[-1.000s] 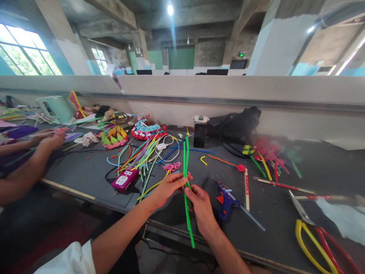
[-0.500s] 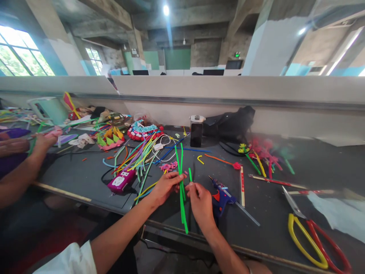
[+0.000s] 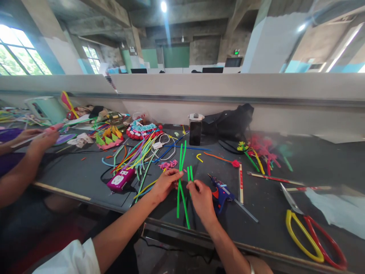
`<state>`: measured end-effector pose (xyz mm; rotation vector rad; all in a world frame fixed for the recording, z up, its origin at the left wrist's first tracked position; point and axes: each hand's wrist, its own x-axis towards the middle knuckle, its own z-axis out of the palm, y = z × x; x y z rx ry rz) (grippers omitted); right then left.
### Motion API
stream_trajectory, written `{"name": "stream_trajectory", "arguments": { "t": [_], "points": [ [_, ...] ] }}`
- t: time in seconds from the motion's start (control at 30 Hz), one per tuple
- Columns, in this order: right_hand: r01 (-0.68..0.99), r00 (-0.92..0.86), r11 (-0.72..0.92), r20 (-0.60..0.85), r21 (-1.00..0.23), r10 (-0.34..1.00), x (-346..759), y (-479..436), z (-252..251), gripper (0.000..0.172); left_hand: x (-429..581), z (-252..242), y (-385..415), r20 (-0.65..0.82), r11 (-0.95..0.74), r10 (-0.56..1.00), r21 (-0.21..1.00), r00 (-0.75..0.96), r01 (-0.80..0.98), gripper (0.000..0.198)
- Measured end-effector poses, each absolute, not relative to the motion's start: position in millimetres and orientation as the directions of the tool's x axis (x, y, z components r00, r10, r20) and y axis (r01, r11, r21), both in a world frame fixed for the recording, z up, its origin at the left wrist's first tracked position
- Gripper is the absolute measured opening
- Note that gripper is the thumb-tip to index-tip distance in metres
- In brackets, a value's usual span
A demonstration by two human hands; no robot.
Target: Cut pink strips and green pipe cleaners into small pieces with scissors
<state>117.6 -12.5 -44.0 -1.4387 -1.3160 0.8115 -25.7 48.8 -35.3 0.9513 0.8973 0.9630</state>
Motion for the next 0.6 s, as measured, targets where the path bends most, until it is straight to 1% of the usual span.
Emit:
{"name": "stream_trajectory", "arguments": {
  "t": [0.1,0.23,0.4,0.6],
  "points": [
    [0.294,0.214,0.048,0.114,-0.955,0.97,123,-10,-48,0.036,-28,-34,51,-0.207,0.286,0.929,0.928,0.306,-0.239,0.039],
    [0.243,0.183,0.029,0.075,-0.97,0.98,120,-8,-53,0.036,-26,-34,52,-0.196,0.267,0.934,0.939,0.299,-0.218,0.039],
    [0.191,0.151,0.014,0.043,-0.981,0.988,111,-9,-60,0.031,-24,-36,50,-0.164,0.236,0.939,0.947,0.302,-0.218,0.039],
    [0.229,0.117,0.052,0.081,-0.972,0.99,111,-10,-57,0.031,-22,-39,48,-0.113,0.199,0.933,0.953,0.341,-0.228,0.038]
  ]
}}
